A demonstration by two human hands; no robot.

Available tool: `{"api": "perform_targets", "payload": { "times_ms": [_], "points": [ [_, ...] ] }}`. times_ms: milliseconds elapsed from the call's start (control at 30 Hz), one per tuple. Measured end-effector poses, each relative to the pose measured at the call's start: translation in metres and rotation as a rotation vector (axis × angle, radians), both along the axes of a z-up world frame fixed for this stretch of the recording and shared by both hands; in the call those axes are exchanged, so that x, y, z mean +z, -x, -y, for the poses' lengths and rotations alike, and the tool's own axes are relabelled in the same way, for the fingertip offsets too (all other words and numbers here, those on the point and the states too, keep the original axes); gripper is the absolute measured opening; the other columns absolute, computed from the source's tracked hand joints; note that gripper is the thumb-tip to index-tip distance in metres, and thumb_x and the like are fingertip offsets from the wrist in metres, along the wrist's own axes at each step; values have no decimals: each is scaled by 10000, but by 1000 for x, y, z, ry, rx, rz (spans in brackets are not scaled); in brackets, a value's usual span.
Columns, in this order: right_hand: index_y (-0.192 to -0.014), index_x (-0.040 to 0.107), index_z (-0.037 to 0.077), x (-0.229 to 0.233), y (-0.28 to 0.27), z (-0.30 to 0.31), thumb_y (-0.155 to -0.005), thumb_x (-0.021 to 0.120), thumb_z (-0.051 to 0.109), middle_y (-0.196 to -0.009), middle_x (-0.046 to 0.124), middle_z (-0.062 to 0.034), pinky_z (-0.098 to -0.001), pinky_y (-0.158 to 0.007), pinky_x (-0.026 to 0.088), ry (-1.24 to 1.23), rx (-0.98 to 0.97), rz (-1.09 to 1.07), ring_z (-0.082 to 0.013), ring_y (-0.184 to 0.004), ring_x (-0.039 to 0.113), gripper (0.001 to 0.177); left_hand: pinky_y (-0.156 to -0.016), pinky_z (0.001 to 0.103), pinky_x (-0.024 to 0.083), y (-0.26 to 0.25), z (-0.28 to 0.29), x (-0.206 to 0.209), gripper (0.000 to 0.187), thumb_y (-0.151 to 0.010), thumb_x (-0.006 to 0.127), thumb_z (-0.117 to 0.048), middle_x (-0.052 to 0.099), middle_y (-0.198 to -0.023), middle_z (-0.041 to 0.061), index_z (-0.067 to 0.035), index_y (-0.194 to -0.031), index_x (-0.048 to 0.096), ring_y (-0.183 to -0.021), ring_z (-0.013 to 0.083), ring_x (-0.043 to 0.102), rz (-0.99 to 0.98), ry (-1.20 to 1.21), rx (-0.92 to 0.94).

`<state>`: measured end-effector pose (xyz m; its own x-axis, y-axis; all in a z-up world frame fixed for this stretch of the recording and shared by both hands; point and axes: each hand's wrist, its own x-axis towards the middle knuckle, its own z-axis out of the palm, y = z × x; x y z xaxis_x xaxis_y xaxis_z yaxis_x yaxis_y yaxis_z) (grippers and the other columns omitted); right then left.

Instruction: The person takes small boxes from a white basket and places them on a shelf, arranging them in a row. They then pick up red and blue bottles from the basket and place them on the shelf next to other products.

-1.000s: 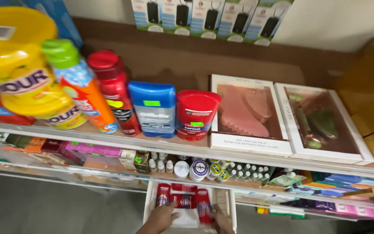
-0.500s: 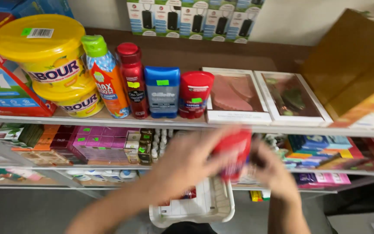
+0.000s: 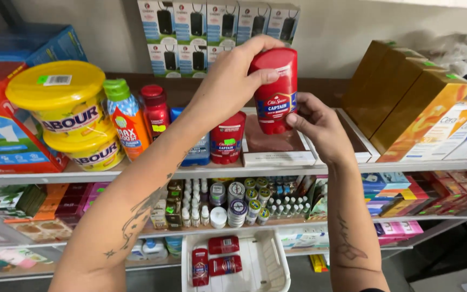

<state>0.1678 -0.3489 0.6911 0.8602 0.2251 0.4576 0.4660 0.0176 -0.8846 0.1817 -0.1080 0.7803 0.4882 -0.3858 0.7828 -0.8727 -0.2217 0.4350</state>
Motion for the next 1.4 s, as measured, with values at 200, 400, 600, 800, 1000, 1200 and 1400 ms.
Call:
{"api": "perform_targets", "payload": {
  "times_ms": [200, 400, 600, 800, 1000, 1200, 1400],
  "points": [
    [-1378, 548, -16, 5, -19, -19, -983, 691, 43, -1269, 652, -65, -313, -1056, 499, 15, -34, 184, -129, -1180, 606, 424, -868, 377, 582, -2, 4, 7, 332, -919, 765, -91, 769, -1096, 156, -56, -1204, 599, -1041, 302, 765, 11, -26, -66],
    [-1417, 507, -9, 15, -52, -35, -1000, 702, 52, -1322, 657, -86, -327, -1096, 499, 63, -38, 257, -152, -1245, 613, 464, -854, 410, 565, -27, -4, 0, 309, -892, 770, -107, 755, -1073, 164, -61, -1160, 623, -1023, 322, 738, -5, -94, 99],
    [-1365, 496, 22, 20, -68, -52, -957, 728, 68, -1247, 680, -99, -367, -935, 611, 99, 62, 142, -184, -1160, 663, 472, -846, 444, 547, -45, -19, -15, 324, -852, 776, -114, 731, -1059, 163, -57, -1129, 618, -1022, 341, 706, -50, -162, 223],
    [-1257, 527, 3, 9, -76, -58, -953, 717, 27, -1200, 680, -97, -378, -916, 636, 79, 92, 60, -188, -1140, 669, 359, -898, 436, 553, -56, -26, -29, 272, -904, 733, -121, 743, -1113, 138, -114, -1167, 660, -1061, 318, 716, -102, -237, 281],
    [-1276, 507, 32, -2, -86, -65, -956, 658, -17, -1230, 668, -85, -345, -899, 595, 161, 119, -34, -163, -1129, 656, 358, -906, 478, 497, -52, -31, -30, 273, -827, 786, -166, 729, -1110, 123, -146, -1094, 731, -1040, 340, 670, -21, -413, 515],
    [-1307, 502, 0, -17, -98, -63, -960, 594, -87, -1266, 679, -95, -303, -1017, 534, 255, 241, 37, -150, -1201, 638, 369, -865, 430, 542, -64, -41, -35, 182, -842, 796, -191, 767, -1016, 87, -125, -1010, 774, -958, 274, 725, -118, -462, 510],
    [-1313, 528, 1, -18, -96, -62, -932, 572, -104, -1261, 684, -99, -290, -999, 535, 325, 289, 30, -144, -1188, 643, 397, -776, 407, 563, -64, -47, -33, 135, -811, 810, -180, 783, -907, 71, -118, -930, 794, -843, 245, 747, -111, -509, 477]
  ]
}}
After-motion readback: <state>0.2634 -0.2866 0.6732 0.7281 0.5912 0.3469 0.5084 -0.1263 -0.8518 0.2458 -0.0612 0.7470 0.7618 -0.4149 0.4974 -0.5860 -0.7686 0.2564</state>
